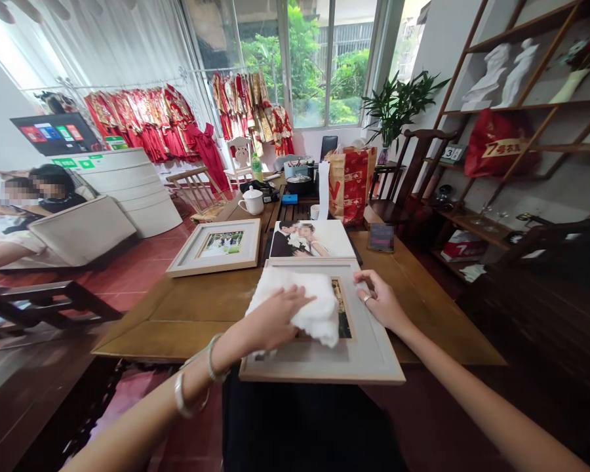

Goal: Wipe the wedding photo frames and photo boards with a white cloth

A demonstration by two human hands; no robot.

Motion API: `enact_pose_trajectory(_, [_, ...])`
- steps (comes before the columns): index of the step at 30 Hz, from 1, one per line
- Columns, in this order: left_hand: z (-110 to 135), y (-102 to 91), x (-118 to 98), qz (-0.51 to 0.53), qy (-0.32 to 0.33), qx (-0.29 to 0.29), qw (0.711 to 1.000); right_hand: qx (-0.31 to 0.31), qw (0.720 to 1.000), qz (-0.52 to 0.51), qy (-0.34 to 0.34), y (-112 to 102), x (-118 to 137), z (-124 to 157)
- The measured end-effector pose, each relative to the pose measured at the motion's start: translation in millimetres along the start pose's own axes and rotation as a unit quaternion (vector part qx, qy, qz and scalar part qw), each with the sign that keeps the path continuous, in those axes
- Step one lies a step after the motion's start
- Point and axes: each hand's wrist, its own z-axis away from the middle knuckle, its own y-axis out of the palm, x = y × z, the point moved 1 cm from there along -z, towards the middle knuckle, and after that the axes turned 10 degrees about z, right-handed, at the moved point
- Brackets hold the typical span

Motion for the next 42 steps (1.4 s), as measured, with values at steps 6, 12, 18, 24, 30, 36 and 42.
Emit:
enact_pose_trajectory(6, [72,7.7,-54,0.041,0.008,0.066,0.997,-0.007,1.0,0.001,-0.004,2,0,2])
enact_pose_trajectory(12, [51,35.5,-49,-0.01,-0.016,0.005,1.0,-0.009,1.0,0.004,-0.005,3,-1,2])
enact_pose_trajectory(18, [-2,32.7,-16,-0.1,-0.03,-0.047,0.993,-0.001,1.0,-0.003,-0.006,4,-1,2])
enact_pose_trajectory(24, [-47,9.6,17,-0.116,-0.023,-0.132,0.984,-0.007,1.0,0.003,-0.009,2,3,2])
enact_pose_trajectory(30, [-30,9.5,-2,-0.103,-0.013,-0.049,0.993,-0.011,1.0,-0.001,-0.019,2,0,1])
enact_pose_trajectory(36, [39,25.5,-68,-0.06,0.05,0.035,0.996,-0.004,1.0,0.005,-0.012,4,-1,1])
enact_pose_trajectory(42, [41,51.3,-79,-0.083,0.032,0.035,0.995,-0.011,1.0,0.001,-0.016,4,-1,1])
